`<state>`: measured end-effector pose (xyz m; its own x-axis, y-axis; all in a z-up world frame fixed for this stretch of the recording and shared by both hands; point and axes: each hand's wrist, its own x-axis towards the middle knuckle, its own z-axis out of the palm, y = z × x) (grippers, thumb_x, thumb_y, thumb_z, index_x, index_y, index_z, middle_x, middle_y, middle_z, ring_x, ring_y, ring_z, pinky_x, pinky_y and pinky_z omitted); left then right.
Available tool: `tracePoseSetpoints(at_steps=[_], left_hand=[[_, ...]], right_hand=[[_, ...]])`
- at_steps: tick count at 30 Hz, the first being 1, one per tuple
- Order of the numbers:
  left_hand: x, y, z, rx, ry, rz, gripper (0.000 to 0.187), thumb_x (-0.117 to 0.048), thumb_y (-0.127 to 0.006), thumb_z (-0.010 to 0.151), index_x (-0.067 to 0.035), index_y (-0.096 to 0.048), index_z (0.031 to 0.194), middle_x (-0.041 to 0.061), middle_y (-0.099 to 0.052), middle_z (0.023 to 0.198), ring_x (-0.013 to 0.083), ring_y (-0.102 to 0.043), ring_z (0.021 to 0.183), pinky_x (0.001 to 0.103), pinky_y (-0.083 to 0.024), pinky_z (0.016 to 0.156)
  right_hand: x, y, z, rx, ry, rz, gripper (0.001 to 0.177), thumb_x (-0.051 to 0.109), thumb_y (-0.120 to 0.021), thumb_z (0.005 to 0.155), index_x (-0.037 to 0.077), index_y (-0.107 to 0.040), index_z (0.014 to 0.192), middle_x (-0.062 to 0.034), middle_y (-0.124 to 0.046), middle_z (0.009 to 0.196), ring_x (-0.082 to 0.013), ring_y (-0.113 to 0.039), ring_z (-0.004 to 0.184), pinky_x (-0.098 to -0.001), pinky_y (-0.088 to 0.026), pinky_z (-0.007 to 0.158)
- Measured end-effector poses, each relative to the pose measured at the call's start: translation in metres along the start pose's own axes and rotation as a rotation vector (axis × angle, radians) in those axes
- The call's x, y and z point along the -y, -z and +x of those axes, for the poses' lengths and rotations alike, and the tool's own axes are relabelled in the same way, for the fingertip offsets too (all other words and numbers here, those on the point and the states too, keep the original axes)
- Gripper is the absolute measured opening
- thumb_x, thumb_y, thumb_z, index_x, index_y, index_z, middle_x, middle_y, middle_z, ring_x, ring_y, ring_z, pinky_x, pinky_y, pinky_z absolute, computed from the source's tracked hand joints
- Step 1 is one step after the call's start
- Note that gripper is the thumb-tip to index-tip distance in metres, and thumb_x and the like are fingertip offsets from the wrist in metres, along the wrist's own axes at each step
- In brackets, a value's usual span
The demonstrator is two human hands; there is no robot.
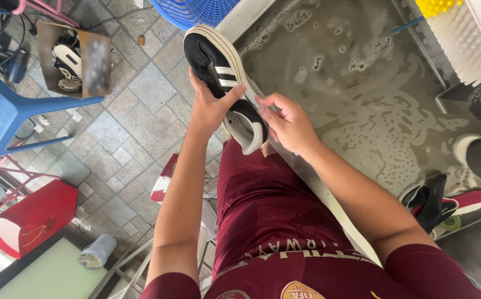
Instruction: The person sprays a black and white sneaker with a blue handheld sprayer, then scrubs the shoe with a white brush. The person rinses the shoe under a faucet and continues to scrub the shoe with the brush.
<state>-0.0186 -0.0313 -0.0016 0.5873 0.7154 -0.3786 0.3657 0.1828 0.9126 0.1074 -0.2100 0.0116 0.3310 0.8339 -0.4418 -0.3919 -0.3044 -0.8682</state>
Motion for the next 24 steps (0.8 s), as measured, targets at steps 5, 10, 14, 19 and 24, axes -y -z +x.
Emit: tracePoseSetpoints(at_steps=[5,10,14,19,24], left_hand=[[0.016,0.006,-0.009,0.007,-0.023,-0.341,0.095,-0.012,-0.083,0.087,-0.005,-0.020,0.158,0.015,-0.060,0.132,0.0241,-0.063,0.119,0.038,-0.056,0.101],[0.023,0.009,-0.010,0.032,-0.122,-0.464,0.083,-0.007,-0.080,0.092,-0.004,-0.027,0.157,0.014,-0.060,0.132,0.0237,-0.061,0.120,0.038,-0.055,0.104],[0.018,0.013,-0.011,0.059,-0.126,-0.498,0.084,-0.009,-0.079,0.093,-0.005,-0.026,0.157,0.013,-0.059,0.132,0.0221,-0.060,0.118,0.037,-0.054,0.101],[0.017,0.015,-0.012,0.071,-0.129,-0.442,0.085,-0.012,-0.079,0.094,-0.005,-0.023,0.157,0.014,-0.058,0.134,0.0216,-0.059,0.122,0.035,-0.052,0.104],[0.015,0.012,-0.008,0.034,-0.138,-0.390,0.084,-0.014,-0.080,0.093,-0.004,-0.025,0.155,0.014,-0.060,0.133,0.0219,-0.061,0.119,0.034,-0.052,0.103]], right_hand=[[0.038,-0.001,-0.010,-0.008,-0.121,-0.323,0.019,0.014,-0.058,0.108,0.006,-0.068,0.122,-0.0160,-0.060,0.076,-0.0061,-0.045,0.048,-0.0246,-0.034,0.044],[0.063,0.000,-0.031,-0.008,0.046,-0.575,0.019,0.014,-0.061,0.105,0.007,-0.068,0.121,0.0034,-0.069,0.086,-0.0012,-0.056,0.066,-0.0214,-0.045,0.057],[0.074,-0.018,-0.047,-0.135,-0.206,-0.768,0.021,0.018,-0.064,0.101,0.011,-0.072,0.119,-0.0011,-0.058,0.060,-0.0072,-0.042,0.051,-0.0260,-0.035,0.047],[0.062,-0.031,-0.029,-0.176,-0.154,-0.581,0.016,0.019,-0.061,0.103,0.007,-0.069,0.110,0.0027,-0.056,0.061,-0.0043,-0.041,0.050,-0.0255,-0.033,0.046],[0.054,-0.042,-0.001,-0.190,-0.063,-0.500,0.013,0.018,-0.061,0.106,0.007,-0.067,0.105,0.0019,-0.049,0.060,-0.0030,-0.040,0.050,-0.0249,-0.032,0.046]])
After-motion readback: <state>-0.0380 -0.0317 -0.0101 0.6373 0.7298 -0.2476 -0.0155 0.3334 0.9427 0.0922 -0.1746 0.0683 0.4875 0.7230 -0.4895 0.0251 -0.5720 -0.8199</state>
